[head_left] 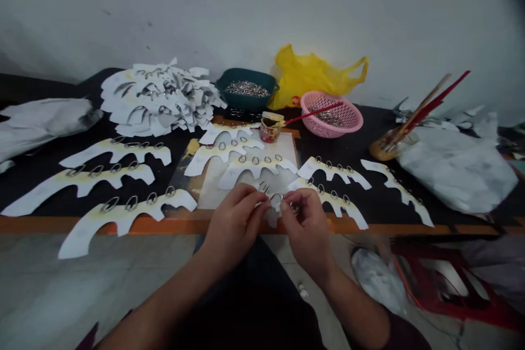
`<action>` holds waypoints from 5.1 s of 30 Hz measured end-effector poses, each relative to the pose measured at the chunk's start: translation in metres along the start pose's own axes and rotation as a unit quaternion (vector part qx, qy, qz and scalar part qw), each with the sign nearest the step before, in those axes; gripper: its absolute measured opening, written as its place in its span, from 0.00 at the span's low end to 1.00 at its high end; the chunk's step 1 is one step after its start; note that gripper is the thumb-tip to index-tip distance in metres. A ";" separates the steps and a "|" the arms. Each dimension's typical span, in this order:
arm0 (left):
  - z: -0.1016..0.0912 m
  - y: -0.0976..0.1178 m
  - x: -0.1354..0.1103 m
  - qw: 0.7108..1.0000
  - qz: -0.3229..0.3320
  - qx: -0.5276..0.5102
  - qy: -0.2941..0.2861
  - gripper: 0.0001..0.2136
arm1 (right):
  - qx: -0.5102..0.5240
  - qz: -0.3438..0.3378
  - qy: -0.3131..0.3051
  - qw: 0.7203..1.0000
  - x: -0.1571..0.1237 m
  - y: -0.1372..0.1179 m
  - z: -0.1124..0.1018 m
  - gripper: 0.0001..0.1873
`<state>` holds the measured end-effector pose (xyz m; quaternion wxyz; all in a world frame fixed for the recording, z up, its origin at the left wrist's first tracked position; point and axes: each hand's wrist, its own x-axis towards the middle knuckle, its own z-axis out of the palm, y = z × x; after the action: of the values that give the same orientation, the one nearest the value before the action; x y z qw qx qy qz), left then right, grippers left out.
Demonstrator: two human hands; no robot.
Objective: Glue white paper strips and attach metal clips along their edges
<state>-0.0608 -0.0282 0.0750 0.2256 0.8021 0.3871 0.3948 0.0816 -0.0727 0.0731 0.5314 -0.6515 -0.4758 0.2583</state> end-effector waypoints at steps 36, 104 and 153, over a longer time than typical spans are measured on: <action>0.028 0.003 -0.029 0.983 -0.166 0.000 0.074 0.06 | 0.101 -0.003 0.019 0.995 -0.026 0.027 0.022 0.06; 0.067 0.000 -0.051 0.925 -0.287 -0.215 0.125 0.11 | 0.192 0.067 -0.020 0.979 -0.036 0.050 0.001 0.10; 0.031 -0.023 0.002 0.988 0.006 -0.027 -0.152 0.26 | 0.150 0.045 -0.072 0.985 -0.009 0.049 -0.008 0.10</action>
<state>-0.0454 -0.0147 0.0425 0.3005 0.8490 0.3325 0.2799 0.1015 -0.0838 0.0280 0.5750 -0.5651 -0.4389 0.3967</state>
